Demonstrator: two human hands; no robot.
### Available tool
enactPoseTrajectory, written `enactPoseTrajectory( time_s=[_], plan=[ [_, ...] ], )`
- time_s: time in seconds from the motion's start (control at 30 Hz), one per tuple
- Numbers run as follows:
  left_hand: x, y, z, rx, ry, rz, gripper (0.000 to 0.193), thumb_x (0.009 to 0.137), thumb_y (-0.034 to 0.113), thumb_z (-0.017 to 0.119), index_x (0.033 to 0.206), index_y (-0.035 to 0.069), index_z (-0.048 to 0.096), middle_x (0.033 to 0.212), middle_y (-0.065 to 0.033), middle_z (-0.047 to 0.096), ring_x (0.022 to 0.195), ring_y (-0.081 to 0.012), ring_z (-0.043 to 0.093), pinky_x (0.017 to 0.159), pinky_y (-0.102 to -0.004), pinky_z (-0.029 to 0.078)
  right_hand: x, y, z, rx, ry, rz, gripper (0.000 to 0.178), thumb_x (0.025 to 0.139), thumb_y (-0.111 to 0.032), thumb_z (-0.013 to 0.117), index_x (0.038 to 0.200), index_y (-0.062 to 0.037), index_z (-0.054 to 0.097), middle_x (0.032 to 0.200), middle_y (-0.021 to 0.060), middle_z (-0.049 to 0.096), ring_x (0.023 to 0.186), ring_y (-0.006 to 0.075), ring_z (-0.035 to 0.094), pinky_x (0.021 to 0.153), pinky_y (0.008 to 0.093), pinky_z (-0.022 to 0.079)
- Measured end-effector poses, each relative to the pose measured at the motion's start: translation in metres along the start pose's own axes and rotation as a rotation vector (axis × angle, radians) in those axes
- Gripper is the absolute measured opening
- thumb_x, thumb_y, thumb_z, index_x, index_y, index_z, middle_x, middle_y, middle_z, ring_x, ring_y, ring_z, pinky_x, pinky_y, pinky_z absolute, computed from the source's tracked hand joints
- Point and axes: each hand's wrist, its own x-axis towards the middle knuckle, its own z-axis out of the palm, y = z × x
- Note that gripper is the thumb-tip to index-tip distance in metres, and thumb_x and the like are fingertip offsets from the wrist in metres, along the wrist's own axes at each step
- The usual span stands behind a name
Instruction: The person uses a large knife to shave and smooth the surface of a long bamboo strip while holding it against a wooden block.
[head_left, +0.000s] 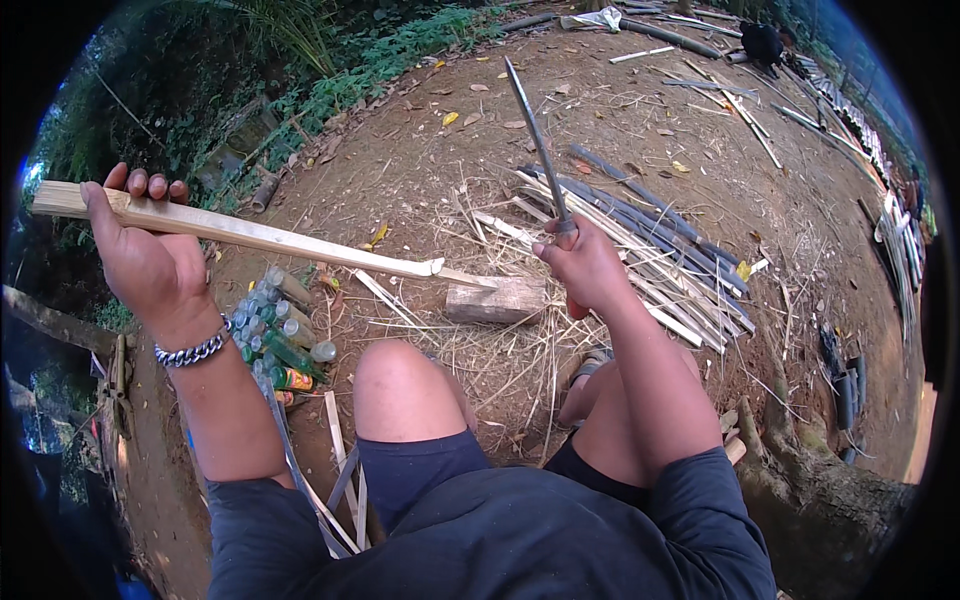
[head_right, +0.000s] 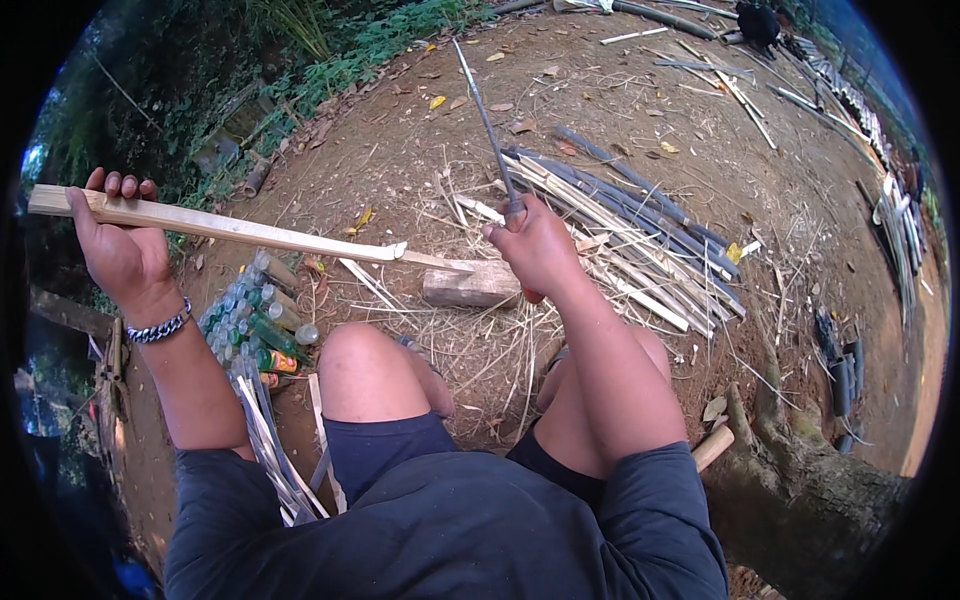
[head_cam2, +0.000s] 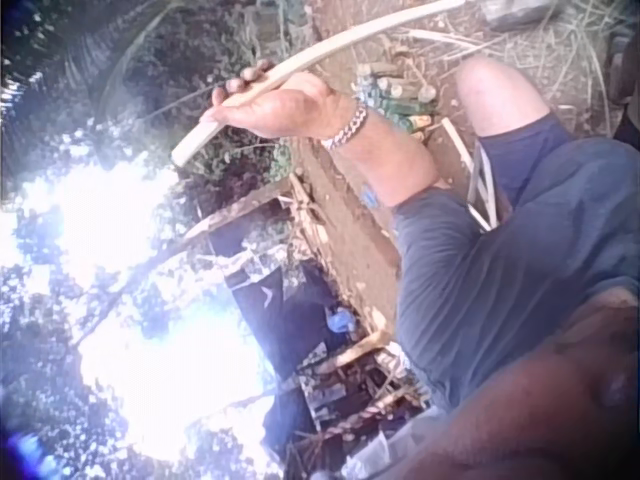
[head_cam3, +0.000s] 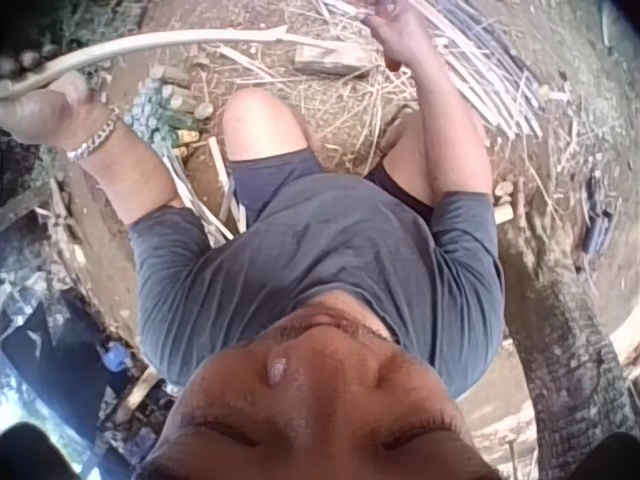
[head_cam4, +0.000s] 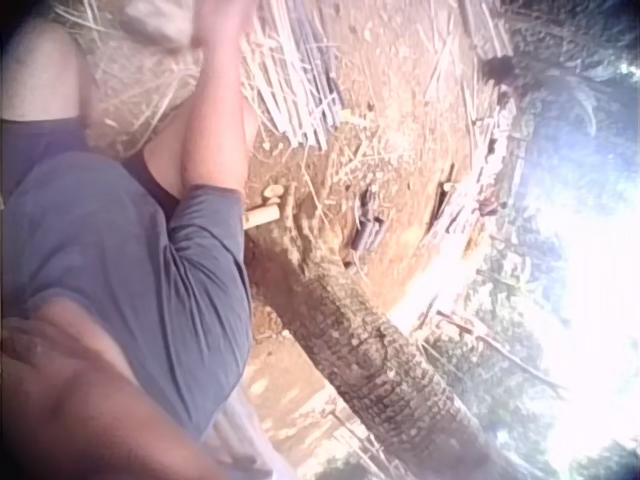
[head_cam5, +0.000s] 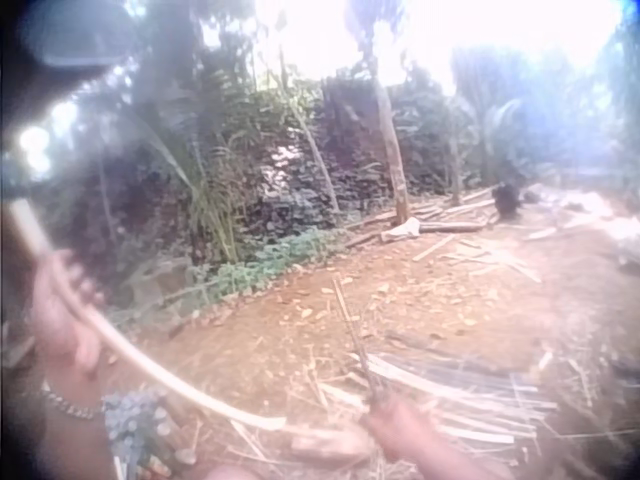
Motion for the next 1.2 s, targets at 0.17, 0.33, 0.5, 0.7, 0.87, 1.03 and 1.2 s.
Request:
enactPoseTrajectory(
  time_s=[0.17,0.33,0.5,0.7,0.87,1.03,1.2],
  plan=[
    [0.015,0.030,-0.009,0.071,-0.056,0.119,0.038,0.101,0.038,0.043,0.109,0.002,0.049,0.082,-0.0031,0.043,0.074,-0.0150,0.043,0.071,-0.0323,0.040,-0.008,0.006,0.033,-0.128,-0.094,-0.076,0.033,0.080,-0.026,0.072,0.094,-0.0030,0.053,0.080,0.0150,0.062,0.077,0.0304,0.062,0.073,0.0419,0.048],
    [0.012,0.042,-0.046,-0.155,-0.474,0.021,0.043,0.100,0.047,0.041,0.100,0.004,0.047,0.076,-0.0017,0.037,0.063,-0.0101,0.036,0.055,-0.0222,0.033,-0.026,0.015,0.073,-0.104,-0.328,-0.002,0.034,0.083,-0.028,0.070,0.094,-0.0015,0.052,0.083,0.0188,0.062,0.081,0.0344,0.062,0.075,0.0438,0.048],
    [-0.034,0.059,-0.049,-0.163,-0.435,0.112,0.057,0.084,0.061,0.059,0.094,0.008,0.044,0.073,0.0008,0.035,0.056,-0.0060,0.034,0.047,-0.0176,0.032,-0.072,-0.005,0.125,-0.082,-0.453,-0.077,0.035,0.082,-0.025,0.069,0.096,0.0014,0.051,0.079,0.0206,0.061,0.077,0.0373,0.062,0.070,0.0455,0.048],
    [-0.082,0.083,-0.060,-0.115,-0.359,0.133,0.049,0.083,0.050,0.069,0.090,0.009,0.043,0.071,0.0027,0.036,0.054,-0.0045,0.035,0.046,-0.0171,0.031,-0.111,-0.055,0.128,0.013,-0.480,-0.358,0.029,0.084,-0.021,0.064,0.100,0.0002,0.054,0.078,0.0213,0.063,0.078,0.0404,0.064,0.069,0.0469,0.049],
    [-0.100,0.082,-0.055,-0.170,-0.367,0.155,0.044,0.085,0.045,0.069,0.089,0.010,0.042,0.071,0.0028,0.036,0.053,-0.0048,0.035,0.046,-0.0177,0.031,-0.089,0.021,0.130,-0.132,-0.438,0.005,0.023,0.083,-0.018,0.061,0.097,-0.0006,0.054,0.078,0.0224,0.063,0.079,0.0419,0.063,0.071,0.0485,0.049],
    [-0.096,0.088,-0.057,-0.147,-0.386,0.171,0.043,0.085,0.041,0.070,0.090,0.010,0.042,0.071,0.0025,0.036,0.053,-0.0053,0.035,0.047,-0.0179,0.031,-0.116,-0.040,0.126,0.018,-0.536,-0.296,0.023,0.082,-0.016,0.060,0.097,0.0016,0.055,0.081,0.0253,0.063,0.080,0.0414,0.064,0.070,0.0475,0.049],
    [-0.094,0.079,-0.052,-0.202,-0.324,0.142,0.044,0.082,0.040,0.072,0.088,0.009,0.042,0.072,0.0018,0.037,0.054,-0.0057,0.035,0.048,-0.0183,0.030,-0.086,0.037,0.136,-0.078,-0.387,0.006,0.022,0.082,-0.016,0.060,0.098,-0.0019,0.055,0.078,0.0239,0.063,0.076,0.0433,0.062,0.070,0.0482,0.049]
  ],
)
